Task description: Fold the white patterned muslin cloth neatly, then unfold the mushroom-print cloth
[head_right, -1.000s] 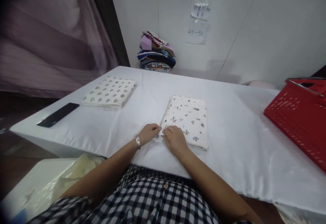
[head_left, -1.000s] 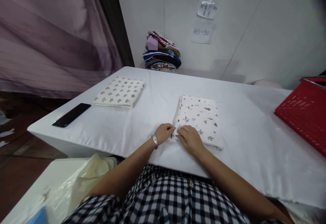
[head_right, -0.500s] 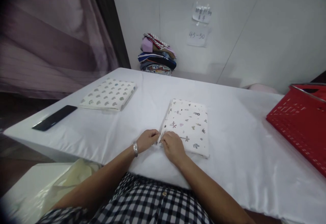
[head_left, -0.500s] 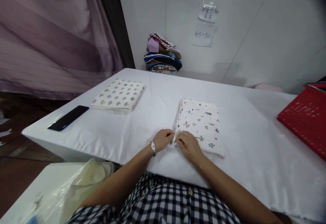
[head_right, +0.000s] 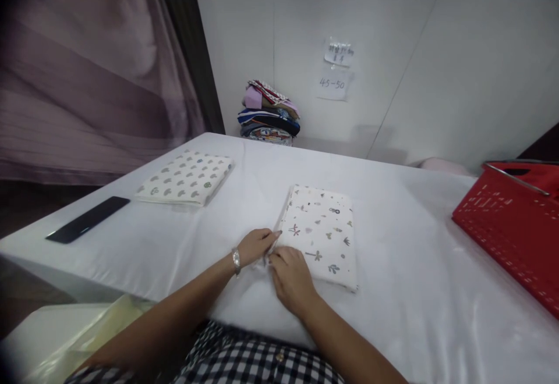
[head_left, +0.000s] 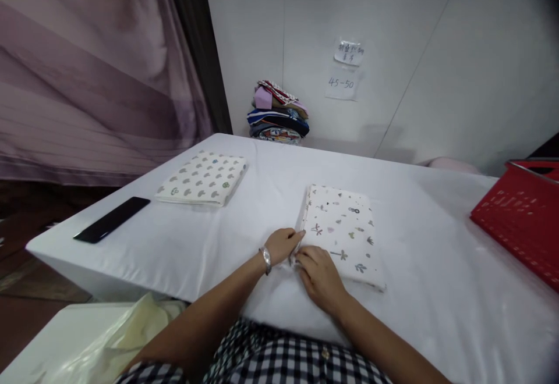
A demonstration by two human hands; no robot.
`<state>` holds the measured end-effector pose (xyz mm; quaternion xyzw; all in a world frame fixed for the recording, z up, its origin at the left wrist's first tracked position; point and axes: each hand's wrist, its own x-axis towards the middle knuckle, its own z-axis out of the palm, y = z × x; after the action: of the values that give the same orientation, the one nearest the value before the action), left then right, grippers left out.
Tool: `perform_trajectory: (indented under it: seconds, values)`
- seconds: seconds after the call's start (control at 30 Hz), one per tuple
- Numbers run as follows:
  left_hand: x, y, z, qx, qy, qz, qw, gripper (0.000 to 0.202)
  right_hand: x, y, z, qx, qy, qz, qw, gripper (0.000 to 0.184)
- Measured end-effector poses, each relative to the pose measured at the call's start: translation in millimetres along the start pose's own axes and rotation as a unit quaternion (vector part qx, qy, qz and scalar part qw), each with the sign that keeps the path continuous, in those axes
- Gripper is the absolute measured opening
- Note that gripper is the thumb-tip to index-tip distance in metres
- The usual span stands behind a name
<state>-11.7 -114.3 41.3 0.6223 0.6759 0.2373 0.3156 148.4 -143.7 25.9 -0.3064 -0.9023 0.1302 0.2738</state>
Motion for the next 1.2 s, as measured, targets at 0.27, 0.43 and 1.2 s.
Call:
perform_trajectory:
  seconds: [0.27,0.43,1.2]
  values:
    - [13,1,5.8,0.140,-0.025,0.026,0.989,0.038,-4,-3,-7,0.046,0.026,-0.091,0.994,0.029]
    - [26,12,-3.0,0.144,-0.006,-0.009,0.990,0.043,-4,2,-3,0.057,0.043,-0.095,0.993,0.029]
    - [87,25,14.9,0.198,0.012,-0.039,0.979,0.047,-3,9,-7,0.136,0.028,-0.070,0.988,0.027]
